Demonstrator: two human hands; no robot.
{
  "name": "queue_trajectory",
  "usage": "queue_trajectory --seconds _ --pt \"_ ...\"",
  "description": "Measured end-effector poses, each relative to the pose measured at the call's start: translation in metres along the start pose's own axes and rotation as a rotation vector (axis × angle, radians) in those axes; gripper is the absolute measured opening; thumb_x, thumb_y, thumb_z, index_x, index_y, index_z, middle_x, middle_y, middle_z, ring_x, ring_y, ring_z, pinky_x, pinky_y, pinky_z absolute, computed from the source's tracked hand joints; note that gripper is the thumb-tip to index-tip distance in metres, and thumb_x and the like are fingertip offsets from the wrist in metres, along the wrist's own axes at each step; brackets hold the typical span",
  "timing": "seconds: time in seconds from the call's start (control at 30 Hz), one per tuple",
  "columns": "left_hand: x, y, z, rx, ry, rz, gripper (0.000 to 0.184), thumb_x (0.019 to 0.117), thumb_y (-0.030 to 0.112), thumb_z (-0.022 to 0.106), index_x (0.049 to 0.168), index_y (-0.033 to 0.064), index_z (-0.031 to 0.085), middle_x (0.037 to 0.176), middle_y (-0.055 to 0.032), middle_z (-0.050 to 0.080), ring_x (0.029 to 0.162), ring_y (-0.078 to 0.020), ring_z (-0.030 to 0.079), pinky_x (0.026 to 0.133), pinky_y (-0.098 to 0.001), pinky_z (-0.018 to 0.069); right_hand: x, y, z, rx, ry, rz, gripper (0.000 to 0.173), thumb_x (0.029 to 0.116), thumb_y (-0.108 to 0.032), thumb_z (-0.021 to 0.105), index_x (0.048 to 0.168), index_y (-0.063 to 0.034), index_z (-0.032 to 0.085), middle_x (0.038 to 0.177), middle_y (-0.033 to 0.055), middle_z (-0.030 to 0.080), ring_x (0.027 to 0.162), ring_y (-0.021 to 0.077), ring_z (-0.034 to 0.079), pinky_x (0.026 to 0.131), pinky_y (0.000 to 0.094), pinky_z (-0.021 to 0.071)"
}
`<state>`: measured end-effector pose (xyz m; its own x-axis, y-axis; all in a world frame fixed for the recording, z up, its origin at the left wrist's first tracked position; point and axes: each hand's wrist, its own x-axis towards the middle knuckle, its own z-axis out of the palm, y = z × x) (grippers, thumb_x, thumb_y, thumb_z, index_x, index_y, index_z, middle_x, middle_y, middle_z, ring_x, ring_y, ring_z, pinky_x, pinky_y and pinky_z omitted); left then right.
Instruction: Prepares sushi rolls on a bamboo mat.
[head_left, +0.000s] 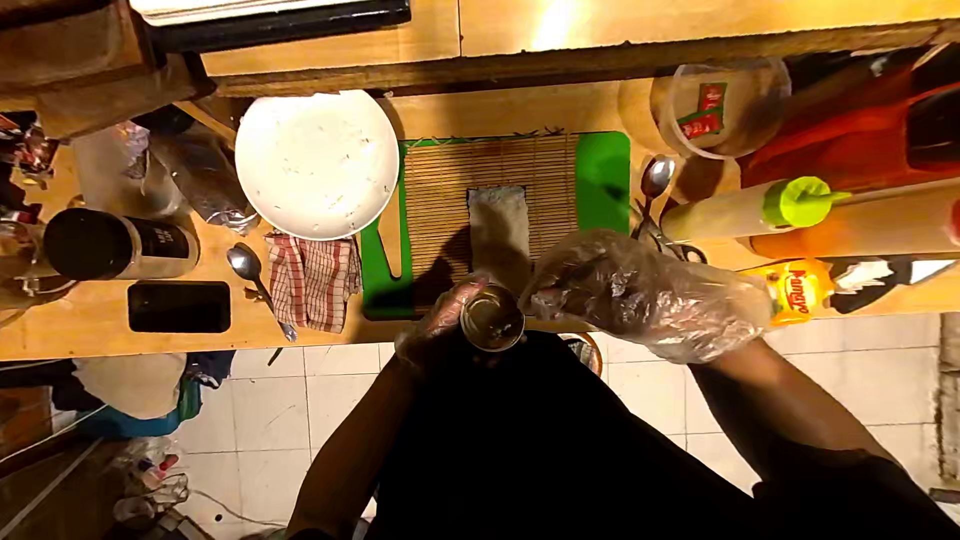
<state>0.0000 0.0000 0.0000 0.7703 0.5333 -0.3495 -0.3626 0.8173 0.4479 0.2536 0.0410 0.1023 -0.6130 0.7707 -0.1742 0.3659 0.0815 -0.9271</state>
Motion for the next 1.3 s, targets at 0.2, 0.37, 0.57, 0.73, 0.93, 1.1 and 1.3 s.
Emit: queue_trajectory --seconds 0.2,0.37,0.57,0.73,0.93,1.1,1.3 --pt "0.001 0.002 0.004 -0.030 0.070 -0.009 0.054 0.1093 0.050 0.029 0.119 0.0106 0.064 0.093 -0.0153 0.071 0.063 -0.0168 0.066 0.052 -0.0274 0.0551 -0.001 0.013 0.019 0.223 0.079 0.053 0.022 0.1021 -0.028 0.061 0.097 -0.0092 0.072 0.080 -0.0023 0.070 0.069 0.0062 0.067 0.065 0.0207 0.0586" --pt "-0.003 0.003 0.011 0.051 0.235 0.025 0.043 0.1104 0.041 0.033 0.114 0.0134 0.066 0.082 -0.0069 0.070 0.060 -0.0120 0.066 0.052 -0.0251 0.0561 -0.010 0.017 0.045 0.365 0.274 0.127 0.022 0.1030 -0.022 0.058 0.095 -0.0078 0.072 0.077 -0.0007 0.071 0.066 0.0082 0.067 0.063 0.0240 0.0602" --pt "0.003 0.003 0.013 0.074 0.301 0.090 0.051 0.1102 0.046 0.027 0.108 0.0132 0.066 0.074 -0.0081 0.069 0.058 -0.0143 0.065 0.053 -0.0276 0.0565 -0.013 0.004 0.077 0.518 0.563 0.334 0.023 0.1039 -0.013 0.053 0.093 -0.0031 0.071 0.074 0.0015 0.072 0.064 0.0105 0.069 0.064 0.0273 0.0623" --pt "0.011 -0.002 0.008 0.084 0.189 0.189 0.063 0.1047 0.061 0.029 0.104 0.0108 0.066 0.072 -0.0110 0.070 0.056 -0.0173 0.067 0.052 -0.0295 0.0581 -0.013 0.009 0.082 0.671 0.612 0.335 0.026 0.1054 -0.014 0.051 0.094 -0.0011 0.070 0.075 0.0051 0.072 0.063 0.0122 0.068 0.063 0.0269 0.0610" --pt "0.013 -0.004 0.002 0.039 0.100 0.212 0.067 0.1021 0.065 0.030 0.108 0.0089 0.067 0.077 -0.0148 0.072 0.059 -0.0219 0.070 0.054 -0.0330 0.0601 -0.009 0.014 0.074 0.747 0.632 0.413 0.029 0.1060 -0.017 0.051 0.089 -0.0029 0.070 0.070 0.0044 0.070 0.059 0.0115 0.066 0.059 0.0258 0.0600" --pt "0.014 -0.003 0.001 0.022 0.056 0.208 0.071 0.1020 0.066 0.027 0.110 0.0074 0.067 0.082 -0.0166 0.073 0.061 -0.0228 0.070 0.053 -0.0325 0.0598 -0.015 0.021 0.068 0.818 0.594 0.291 0.031 0.1071 -0.023 0.050 0.093 -0.0051 0.071 0.075 0.0036 0.070 0.063 0.0105 0.066 0.062 0.0251 0.0596" --pt "0.005 0.002 -0.009 -0.055 0.132 0.207 0.073 0.1002 0.069 0.029 0.111 0.0091 0.069 0.088 -0.0182 0.074 0.062 -0.0237 0.071 0.053 -0.0337 0.0600 -0.026 0.032 0.048 0.559 0.785 0.180 0.028 0.1066 -0.021 0.049 0.098 -0.0070 0.072 0.077 0.0015 0.072 0.066 0.0107 0.068 0.065 0.0269 0.0606"
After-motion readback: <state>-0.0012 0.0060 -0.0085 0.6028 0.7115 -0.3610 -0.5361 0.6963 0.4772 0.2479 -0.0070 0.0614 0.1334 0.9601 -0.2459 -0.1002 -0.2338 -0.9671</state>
